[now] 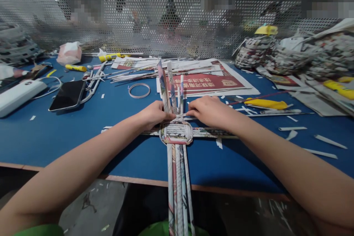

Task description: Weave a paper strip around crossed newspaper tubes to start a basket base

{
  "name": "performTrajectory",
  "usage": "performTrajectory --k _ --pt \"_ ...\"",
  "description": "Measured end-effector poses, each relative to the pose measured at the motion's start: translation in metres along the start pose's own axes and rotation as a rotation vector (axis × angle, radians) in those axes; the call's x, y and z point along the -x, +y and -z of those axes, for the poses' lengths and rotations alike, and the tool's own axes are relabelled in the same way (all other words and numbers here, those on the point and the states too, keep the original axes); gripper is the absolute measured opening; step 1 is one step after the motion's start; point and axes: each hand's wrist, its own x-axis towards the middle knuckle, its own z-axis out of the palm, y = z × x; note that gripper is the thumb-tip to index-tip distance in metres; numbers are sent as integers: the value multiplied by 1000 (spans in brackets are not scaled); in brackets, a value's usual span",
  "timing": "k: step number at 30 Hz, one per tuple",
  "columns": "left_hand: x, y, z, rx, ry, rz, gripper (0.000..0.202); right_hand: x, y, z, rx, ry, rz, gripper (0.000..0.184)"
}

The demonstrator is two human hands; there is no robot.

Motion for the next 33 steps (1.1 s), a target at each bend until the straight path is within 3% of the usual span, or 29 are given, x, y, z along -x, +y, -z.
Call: performTrajectory --k 4,8,15,33 --pt "5 5 -1 47 -13 2 11 -2 3 -3 110 135 76 23" --pt "7 7 -2 88 -37 -34 10 -6 7 -9 259 362 293 18" --pt "7 7 -2 168 -51 -32 10 -11 18 -12 351 524 466 24" --pt "6 5 -1 206 -52 -33 10 -7 18 -2 389 496 528 27"
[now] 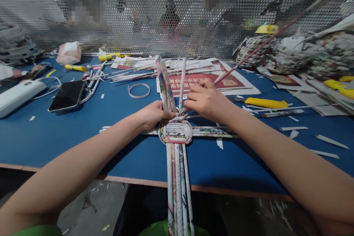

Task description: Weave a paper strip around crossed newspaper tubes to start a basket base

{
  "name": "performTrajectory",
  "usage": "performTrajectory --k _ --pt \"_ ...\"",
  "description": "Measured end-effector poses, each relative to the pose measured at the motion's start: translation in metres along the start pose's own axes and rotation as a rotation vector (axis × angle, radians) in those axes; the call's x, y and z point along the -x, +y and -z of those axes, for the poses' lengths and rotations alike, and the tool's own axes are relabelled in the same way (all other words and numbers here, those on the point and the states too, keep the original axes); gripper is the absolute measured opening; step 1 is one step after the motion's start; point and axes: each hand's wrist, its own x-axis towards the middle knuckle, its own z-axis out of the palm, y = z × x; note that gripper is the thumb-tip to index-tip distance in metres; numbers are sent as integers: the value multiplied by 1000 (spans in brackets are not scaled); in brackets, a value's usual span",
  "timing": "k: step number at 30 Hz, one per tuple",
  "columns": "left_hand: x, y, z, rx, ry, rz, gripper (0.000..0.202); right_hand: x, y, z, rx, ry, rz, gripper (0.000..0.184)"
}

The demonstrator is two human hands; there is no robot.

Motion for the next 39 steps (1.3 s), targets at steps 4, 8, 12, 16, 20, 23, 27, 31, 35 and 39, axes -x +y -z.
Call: performTrajectory --k 4,8,12,16,20,23,27,31,35,39 --pt "0 -2 0 -21 -13 -30 9 0 0 1 -6 -38 23 28" --pt "-1 -3 0 -22 -17 -65 9 0 1 0 -15 -26 21 30" --pt "-1 -3 -1 -64 -46 -105 10 0 3 -2 -47 -24 42 30" --pt "-1 -3 0 -127 -62 -127 11 0 3 -2 -26 -13 16 26" --pt "-4 -5 4 -172 -86 -168 10 0 5 -2 22 -5 -89 26" --pt "-5 -7 7 -204 -113 -200 8 1 8 -4 -13 -7 -121 27" --pt "-4 -6 6 -198 -99 -216 8 2 10 -9 -106 11 -90 27" --pt "-2 -3 2 -146 -61 -138 10 4 12 -12 -166 6 -56 25" --pt "-1 -1 0 -109 -52 -83 12 7 14 -11 -150 -47 -19 21" --pt "-1 0 0 -95 -50 -75 12 8 13 -8 -101 -75 18 20"
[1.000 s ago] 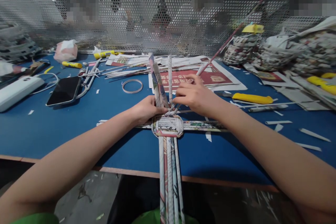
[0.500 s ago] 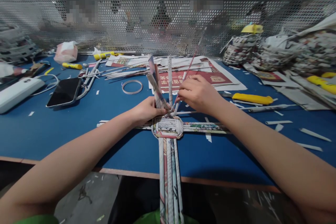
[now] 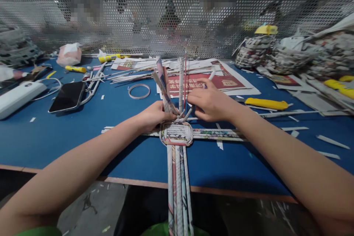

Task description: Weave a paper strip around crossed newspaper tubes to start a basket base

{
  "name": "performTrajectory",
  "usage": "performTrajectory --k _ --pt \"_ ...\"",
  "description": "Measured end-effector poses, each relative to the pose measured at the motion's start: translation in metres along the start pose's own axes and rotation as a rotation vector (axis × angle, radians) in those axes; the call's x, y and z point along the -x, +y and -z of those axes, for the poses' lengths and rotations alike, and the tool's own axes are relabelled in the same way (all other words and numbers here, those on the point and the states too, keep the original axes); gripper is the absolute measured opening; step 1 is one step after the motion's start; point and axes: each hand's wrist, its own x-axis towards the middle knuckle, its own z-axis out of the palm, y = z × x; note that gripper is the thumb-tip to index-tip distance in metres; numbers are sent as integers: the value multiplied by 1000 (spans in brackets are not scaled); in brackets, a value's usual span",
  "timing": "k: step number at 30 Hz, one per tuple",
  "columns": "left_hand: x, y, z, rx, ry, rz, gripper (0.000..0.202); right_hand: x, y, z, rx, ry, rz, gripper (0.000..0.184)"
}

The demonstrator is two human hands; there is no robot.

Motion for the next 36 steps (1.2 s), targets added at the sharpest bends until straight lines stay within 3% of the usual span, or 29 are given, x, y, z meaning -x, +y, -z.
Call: performTrajectory --k 6,11,15,23,26,31,36 --pt "-3 -3 2 17 -22 -9 11 -2 -5 2 -24 -54 -68 30" --pt "-5 -6 4 11 -51 -86 10 -3 -7 2 -3 -80 -59 29" --pt "-5 -6 4 34 -47 -66 10 -3 -8 3 83 45 -69 26" --pt "-5 -3 3 35 -6 -1 10 0 -10 -5 115 433 -137 25" --pt "-5 -3 2 32 -3 0 9 1 -13 -5 133 511 -140 23" --pt "-5 -4 0 48 -1 -16 8 -4 -18 -4 46 427 -130 31" --pt "-5 -7 4 -53 -38 -109 8 -9 -16 -10 23 359 -170 26"
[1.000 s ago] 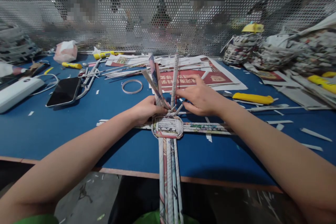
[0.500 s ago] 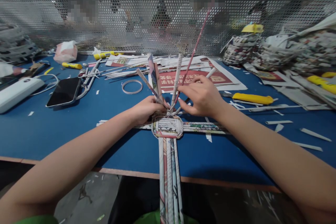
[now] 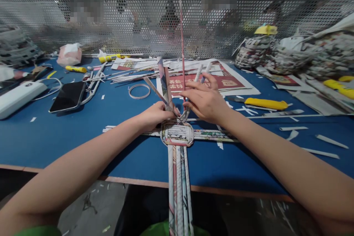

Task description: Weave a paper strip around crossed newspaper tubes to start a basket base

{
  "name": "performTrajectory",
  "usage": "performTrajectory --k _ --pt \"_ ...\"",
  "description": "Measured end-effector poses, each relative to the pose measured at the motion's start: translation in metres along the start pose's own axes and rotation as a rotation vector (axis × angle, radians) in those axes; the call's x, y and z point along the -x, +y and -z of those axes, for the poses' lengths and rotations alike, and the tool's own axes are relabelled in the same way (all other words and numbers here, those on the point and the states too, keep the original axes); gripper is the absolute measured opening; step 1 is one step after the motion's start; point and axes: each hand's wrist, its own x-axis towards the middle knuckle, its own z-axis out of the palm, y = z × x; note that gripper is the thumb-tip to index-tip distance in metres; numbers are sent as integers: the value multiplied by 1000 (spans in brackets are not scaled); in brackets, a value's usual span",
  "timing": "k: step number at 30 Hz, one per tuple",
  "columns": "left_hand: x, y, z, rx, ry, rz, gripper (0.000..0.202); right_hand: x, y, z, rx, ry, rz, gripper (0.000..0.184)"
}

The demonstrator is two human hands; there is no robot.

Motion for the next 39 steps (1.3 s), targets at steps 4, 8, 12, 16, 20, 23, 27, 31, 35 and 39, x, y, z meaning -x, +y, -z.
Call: performTrajectory --k 4,8,12,16,20,23,27,31,35,39 --pt "2 0 3 -37 -90 -36 7 1 0 3 63 -13 -53 28" --pt "3 -1 4 -70 -132 -98 16 0 -4 10 109 -35 -69 29" --pt "1 -3 2 -80 -63 -84 18 -1 -4 13 126 -29 -25 26" --pt "1 -3 -1 -72 -31 -66 19 1 1 13 111 -55 215 22" --pt "2 -3 0 -85 -13 -75 19 2 3 14 130 -63 298 23" --pt "1 -4 1 -85 -4 -58 20 2 2 16 143 -76 304 25" --pt "-1 -6 1 -68 -1 -8 25 0 2 16 135 -124 279 28" --pt "-1 -5 0 -85 70 25 17 -2 2 13 98 -186 207 29" --pt "0 -4 1 -137 36 -10 11 -3 0 15 50 -335 50 25" --pt "1 -5 2 -220 -26 -91 15 -4 -1 20 -38 -564 -93 27"
